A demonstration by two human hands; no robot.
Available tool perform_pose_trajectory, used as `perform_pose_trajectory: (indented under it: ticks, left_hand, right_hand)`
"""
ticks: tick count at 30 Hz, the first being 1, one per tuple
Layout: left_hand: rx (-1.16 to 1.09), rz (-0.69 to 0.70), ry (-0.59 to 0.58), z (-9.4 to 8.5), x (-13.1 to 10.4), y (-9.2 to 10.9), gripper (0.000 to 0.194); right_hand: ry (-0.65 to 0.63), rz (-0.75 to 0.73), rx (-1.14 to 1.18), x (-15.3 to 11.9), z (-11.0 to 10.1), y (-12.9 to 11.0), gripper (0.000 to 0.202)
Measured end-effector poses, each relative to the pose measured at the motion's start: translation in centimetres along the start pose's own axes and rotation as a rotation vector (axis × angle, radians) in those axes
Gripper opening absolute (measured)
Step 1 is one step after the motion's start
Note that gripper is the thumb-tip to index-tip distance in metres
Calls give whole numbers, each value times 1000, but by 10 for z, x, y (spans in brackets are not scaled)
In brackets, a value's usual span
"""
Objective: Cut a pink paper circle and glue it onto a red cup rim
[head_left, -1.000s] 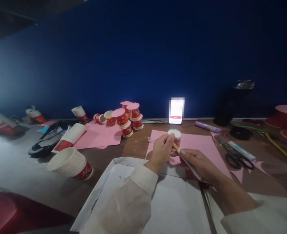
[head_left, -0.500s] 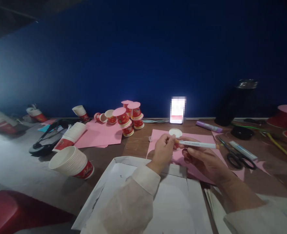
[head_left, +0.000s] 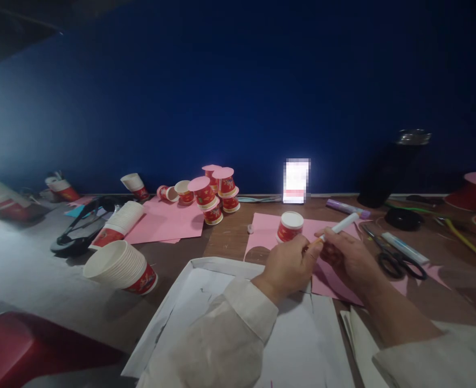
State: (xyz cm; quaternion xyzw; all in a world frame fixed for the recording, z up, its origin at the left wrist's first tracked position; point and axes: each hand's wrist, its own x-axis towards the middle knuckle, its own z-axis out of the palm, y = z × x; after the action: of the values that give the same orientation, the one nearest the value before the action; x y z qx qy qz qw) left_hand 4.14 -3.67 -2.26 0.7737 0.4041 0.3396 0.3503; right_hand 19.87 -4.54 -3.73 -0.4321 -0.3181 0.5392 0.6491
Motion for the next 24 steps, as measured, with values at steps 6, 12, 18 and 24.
perform_pose_trajectory:
  ticks: [6, 12, 18, 24]
  left_hand:
    - [94, -13, -73, 6, 2, -5, 44]
    - [193, -28, -104, 12, 4, -1, 48]
    - [-49, -109, -21, 15, 4, 0, 42]
    - [76, -100, -31, 17, 7, -2, 44]
  right_hand:
    - [30, 24, -41, 0, 1, 2, 33]
    - [66, 44, -41, 1, 2, 2, 34]
    - [70, 59, -31, 2, 4, -1, 34]
    - [85, 71, 3, 4, 9, 2, 37]
